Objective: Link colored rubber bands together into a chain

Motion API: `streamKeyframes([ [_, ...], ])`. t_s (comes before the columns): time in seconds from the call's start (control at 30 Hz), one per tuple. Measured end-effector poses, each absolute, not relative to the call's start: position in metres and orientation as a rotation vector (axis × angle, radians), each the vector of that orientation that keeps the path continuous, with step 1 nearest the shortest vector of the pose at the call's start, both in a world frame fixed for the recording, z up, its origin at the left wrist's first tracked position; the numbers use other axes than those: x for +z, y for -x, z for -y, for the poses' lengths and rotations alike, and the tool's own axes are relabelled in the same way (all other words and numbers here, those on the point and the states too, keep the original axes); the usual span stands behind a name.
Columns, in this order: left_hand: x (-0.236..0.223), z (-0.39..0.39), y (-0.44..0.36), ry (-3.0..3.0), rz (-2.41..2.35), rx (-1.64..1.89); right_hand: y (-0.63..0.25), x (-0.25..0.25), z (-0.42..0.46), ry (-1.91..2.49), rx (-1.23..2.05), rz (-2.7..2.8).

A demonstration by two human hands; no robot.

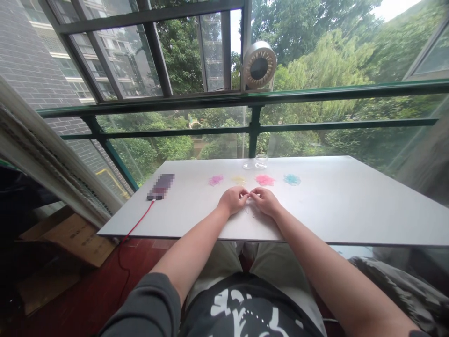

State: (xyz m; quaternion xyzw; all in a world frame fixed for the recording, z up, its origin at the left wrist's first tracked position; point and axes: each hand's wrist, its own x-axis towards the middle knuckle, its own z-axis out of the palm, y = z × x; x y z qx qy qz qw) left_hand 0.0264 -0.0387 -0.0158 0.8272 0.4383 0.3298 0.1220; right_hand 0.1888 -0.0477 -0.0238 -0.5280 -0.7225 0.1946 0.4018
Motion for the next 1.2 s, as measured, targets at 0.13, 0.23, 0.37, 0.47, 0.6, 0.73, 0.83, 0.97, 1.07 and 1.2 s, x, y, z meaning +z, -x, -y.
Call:
streamKeyframes([
  [0.13,-0.0178,0.0374,-0.0238,-2.441,-1.236,0.971,-0.1879,-0.0256,0.0488,1.298,0.492,1.843],
  [0.23,-0.0186,0.0367,-0.0231,-2.449,-1.201,0.984,-0.1870,-0.0267,0.0488,1.296,0.465,1.841],
  [0.37,-0.0181,0.0381,-0.0235,-2.452,-1.204,0.955,-0.1867,-0.0263,0.0502,1.262,0.456,1.860],
  [0.47,-0.0177,0.0397,-0.0239,-2.450,-1.226,0.938,-0.1866,-0.0248,0.0520,1.237,0.444,1.876],
  [0.6,-0.0175,0.0397,-0.0226,-2.426,-1.256,0.970,-0.1864,-0.0229,0.0535,1.219,0.419,1.882],
  [0.73,-0.0170,0.0389,-0.0212,-2.412,-1.276,1.000,-0.1865,-0.0232,0.0536,1.217,0.403,1.866],
  [0.83,-0.0164,0.0390,-0.0213,-2.449,-1.212,1.004,-0.1867,-0.0246,0.0533,1.226,0.401,1.849],
  [0.97,-0.0150,0.0392,-0.0208,-2.439,-1.127,1.040,-0.1876,-0.0255,0.0524,1.218,0.406,1.849],
  [1.07,-0.0139,0.0402,-0.0201,-2.395,-1.112,1.035,-0.1882,-0.0249,0.0521,1.200,0.404,1.855],
  [1.2,-0.0145,0.0419,-0.0205,-2.439,-1.137,0.990,-0.1868,-0.0227,0.0545,1.159,0.386,1.873],
])
